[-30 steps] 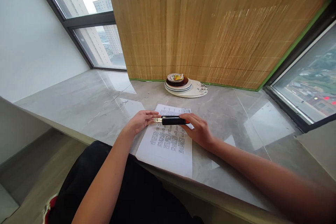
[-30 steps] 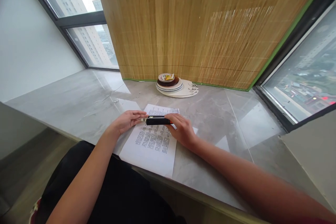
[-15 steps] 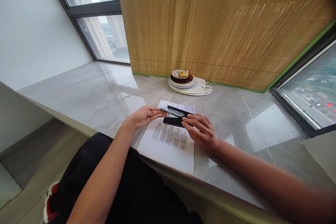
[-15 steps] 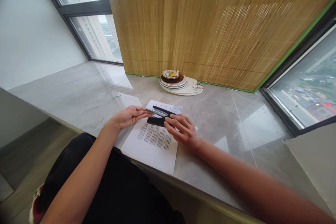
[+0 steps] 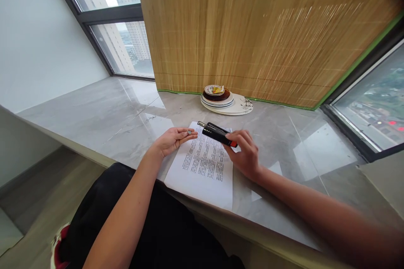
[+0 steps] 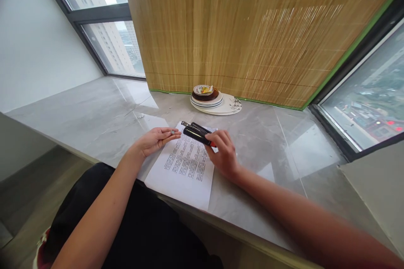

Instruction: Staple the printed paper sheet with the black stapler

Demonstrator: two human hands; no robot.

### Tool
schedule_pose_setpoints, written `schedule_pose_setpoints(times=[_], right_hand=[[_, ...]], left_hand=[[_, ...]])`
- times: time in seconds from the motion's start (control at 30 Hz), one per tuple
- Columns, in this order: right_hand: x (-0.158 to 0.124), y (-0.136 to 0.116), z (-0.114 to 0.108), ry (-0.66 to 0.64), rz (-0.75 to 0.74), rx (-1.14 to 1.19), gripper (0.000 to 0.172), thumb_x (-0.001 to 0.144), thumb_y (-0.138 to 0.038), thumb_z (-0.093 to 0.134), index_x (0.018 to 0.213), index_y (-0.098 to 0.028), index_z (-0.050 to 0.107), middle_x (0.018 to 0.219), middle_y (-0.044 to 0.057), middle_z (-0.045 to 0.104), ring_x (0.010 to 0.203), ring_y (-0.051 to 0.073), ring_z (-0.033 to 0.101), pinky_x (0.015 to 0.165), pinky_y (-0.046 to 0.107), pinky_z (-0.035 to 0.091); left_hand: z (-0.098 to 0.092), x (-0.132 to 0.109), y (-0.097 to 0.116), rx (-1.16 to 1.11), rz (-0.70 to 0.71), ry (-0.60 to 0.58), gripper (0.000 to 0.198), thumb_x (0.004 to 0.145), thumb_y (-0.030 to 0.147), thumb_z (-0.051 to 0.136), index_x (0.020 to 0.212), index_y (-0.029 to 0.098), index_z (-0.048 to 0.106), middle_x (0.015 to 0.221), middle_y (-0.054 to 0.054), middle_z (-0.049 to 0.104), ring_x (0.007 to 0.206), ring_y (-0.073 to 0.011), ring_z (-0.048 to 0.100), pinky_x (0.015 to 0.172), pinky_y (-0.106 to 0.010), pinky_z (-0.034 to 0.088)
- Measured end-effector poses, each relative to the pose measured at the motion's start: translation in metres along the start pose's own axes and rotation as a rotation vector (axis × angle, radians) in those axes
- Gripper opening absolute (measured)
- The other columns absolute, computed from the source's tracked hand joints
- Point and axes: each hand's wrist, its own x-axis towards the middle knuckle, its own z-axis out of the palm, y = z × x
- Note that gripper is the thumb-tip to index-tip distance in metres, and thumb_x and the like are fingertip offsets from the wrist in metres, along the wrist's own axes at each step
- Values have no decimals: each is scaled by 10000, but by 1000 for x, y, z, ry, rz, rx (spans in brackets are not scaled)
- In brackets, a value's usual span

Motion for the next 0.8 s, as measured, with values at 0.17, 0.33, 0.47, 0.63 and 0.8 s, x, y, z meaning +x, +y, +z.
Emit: schedule_pose_setpoints(times=[0.17, 0.33, 0.47, 0.63, 0.8], right_hand=[[11, 8, 3, 5, 416, 233, 191, 813, -290, 805, 941, -219, 683, 926, 38, 684, 845, 213, 663, 842, 433, 618], [8, 11, 10, -82, 584, 438, 304, 735, -383, 869, 911, -197, 704, 947, 34, 695, 867, 205, 679, 895, 459, 643], [8, 12, 16, -136, 565, 478, 323, 707, -401, 886, 882, -196, 707, 918, 31, 687, 896, 217, 674, 899, 471, 640], [11, 17, 17, -208, 526, 453, 284, 763, -382, 842, 930, -207, 693, 926, 36, 674, 927, 229, 669, 857, 433, 632], [11, -4, 5, -139, 111, 169, 199, 875, -317, 776, 1046, -261, 690, 1235, 100, 669, 1162, 282, 640, 1024, 497, 546]], left_hand=[[-4, 2, 3, -7, 98, 133, 127, 944, 74, 661, 1042, 43, 736, 1172, -180, 743, 1080, -199, 743, 1074, -253, 562], [-2, -1, 7, 56, 155, 78, 187, 861, 172, 802, 1011, 99, 717, 1107, -137, 768, 887, -144, 754, 849, -209, 622], [6, -7, 7, 189, 228, -89, 263, 808, 281, 862, 958, 126, 711, 1117, -119, 760, 795, -125, 720, 675, -191, 583], [19, -10, 4, 327, 296, -164, 285, 792, 362, 865, 895, 141, 718, 1058, -100, 742, 675, -94, 634, 525, -183, 476], [34, -14, 0, 451, 335, -211, 298, 788, 388, 858, 830, 146, 689, 931, -75, 727, 549, -62, 502, 466, -201, 358]])
